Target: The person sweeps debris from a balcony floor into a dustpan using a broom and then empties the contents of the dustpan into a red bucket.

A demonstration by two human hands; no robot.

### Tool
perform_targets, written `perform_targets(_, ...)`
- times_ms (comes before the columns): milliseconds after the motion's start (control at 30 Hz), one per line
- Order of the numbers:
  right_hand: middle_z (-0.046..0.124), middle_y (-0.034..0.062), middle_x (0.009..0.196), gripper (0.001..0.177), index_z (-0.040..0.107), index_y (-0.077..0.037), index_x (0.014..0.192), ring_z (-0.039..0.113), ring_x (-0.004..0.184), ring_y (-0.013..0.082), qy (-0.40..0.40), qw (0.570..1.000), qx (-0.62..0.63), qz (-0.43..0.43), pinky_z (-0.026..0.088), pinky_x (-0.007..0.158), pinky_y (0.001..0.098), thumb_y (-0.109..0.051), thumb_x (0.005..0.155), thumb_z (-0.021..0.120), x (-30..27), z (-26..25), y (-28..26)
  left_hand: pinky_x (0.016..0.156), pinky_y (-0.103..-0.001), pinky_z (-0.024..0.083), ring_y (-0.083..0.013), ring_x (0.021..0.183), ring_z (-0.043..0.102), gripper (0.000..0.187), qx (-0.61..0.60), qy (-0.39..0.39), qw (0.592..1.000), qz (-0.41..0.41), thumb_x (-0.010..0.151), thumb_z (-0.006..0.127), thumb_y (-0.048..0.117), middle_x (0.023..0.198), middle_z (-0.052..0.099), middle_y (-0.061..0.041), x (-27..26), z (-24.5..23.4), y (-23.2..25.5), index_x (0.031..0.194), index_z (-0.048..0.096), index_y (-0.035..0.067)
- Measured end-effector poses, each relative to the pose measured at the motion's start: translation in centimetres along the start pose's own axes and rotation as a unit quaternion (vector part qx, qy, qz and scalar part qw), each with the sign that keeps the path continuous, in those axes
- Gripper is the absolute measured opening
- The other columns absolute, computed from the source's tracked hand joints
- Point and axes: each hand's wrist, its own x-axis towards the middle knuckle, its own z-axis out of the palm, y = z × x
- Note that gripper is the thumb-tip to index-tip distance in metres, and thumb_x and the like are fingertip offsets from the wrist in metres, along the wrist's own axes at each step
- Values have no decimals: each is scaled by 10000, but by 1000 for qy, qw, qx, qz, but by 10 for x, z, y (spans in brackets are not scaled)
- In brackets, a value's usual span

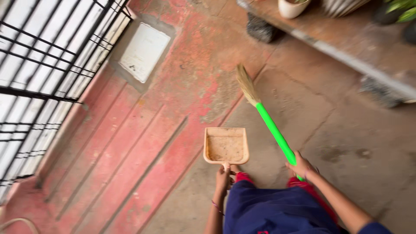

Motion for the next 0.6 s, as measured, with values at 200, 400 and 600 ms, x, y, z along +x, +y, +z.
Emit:
perform_targets(200,718,197,1153,571,478,-211,1394,686,1080,432,-8,981,-193,-5,566,886,539,-425,913,700,161,112,-148,373,-281,381,-126,426,527,492,28,38,998,-42,1017,546,469,848,692,-102,28,-117,13,1247,580,35)
perform_targets(400,720,172,1205,511,536,-185,1374,690,1125,389,30,961,-275,27,575,914,508,-347,921,710,294,138,-221,391,-277,398,-138,437,536,419,69,51,993,-77,1016,542,397,850,694,-107,61,-185,17,1265,581,63)
perform_targets(600,727,157,1063,448,620,-105,1228,747,891,333,112,984,-20,135,585,799,470,-343,886,783,327,116,-203,394,-276,401,-138,437,542,381,87,28,992,-84,1018,533,352,845,699,-95,105,-195,30,1258,587,61)
